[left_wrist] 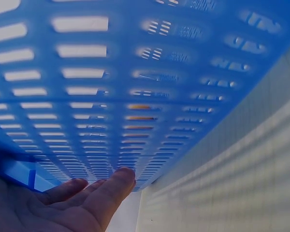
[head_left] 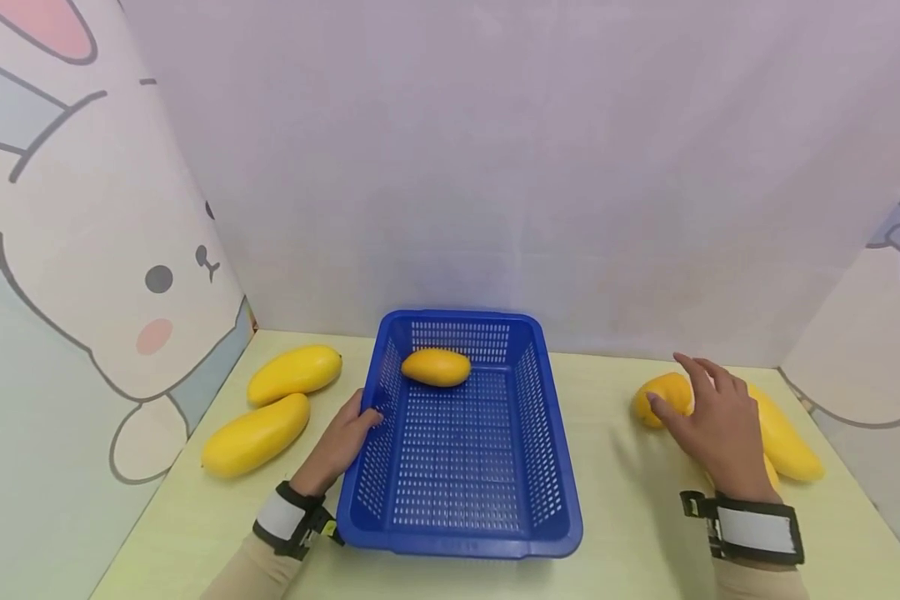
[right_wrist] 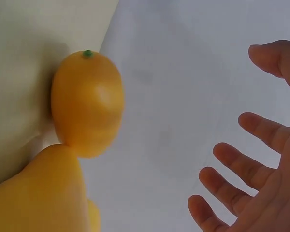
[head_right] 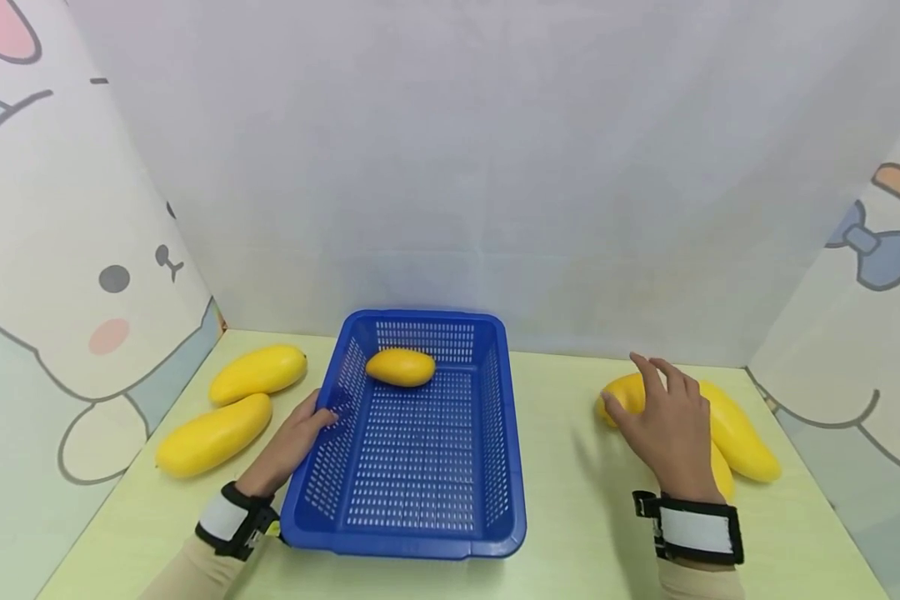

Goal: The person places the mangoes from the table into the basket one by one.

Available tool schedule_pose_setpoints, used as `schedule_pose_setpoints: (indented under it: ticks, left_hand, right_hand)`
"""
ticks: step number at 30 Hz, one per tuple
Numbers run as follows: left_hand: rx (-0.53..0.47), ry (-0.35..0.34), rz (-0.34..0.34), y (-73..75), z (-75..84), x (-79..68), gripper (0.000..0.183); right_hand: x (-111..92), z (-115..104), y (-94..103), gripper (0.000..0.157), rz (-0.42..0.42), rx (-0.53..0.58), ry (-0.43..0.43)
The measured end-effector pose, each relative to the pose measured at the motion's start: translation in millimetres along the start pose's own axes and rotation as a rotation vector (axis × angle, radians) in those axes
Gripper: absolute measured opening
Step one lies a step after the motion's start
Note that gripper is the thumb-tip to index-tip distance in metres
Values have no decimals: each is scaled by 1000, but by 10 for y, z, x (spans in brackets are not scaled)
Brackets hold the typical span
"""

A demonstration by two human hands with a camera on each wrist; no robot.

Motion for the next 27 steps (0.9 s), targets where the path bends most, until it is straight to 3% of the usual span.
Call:
schedule_pose_setpoints:
  ticks: [7,17,27]
  left_hand:
    - [0,7,4,0,-8,-12,52]
    - [-17,10,-5,-9,-4,-23,52]
    - [-20,-11,-5,-6,-7,0,51]
  right_hand:
    - [-97,175,-31,67,-21,-67,-45]
    - [-134,424,-97,78,-158,-135,-186]
    - [-164,491,-71,79,-250,-147,-283]
Point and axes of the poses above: each hand's wrist, its own x-axis towards the middle knuckle, its own y-axis out of the back of the hand, z = x × y, the point moved 2 cm from there along x, towards the middle knuckle, and after that the axes turned 4 degrees about -y, right-handed, at the moved point
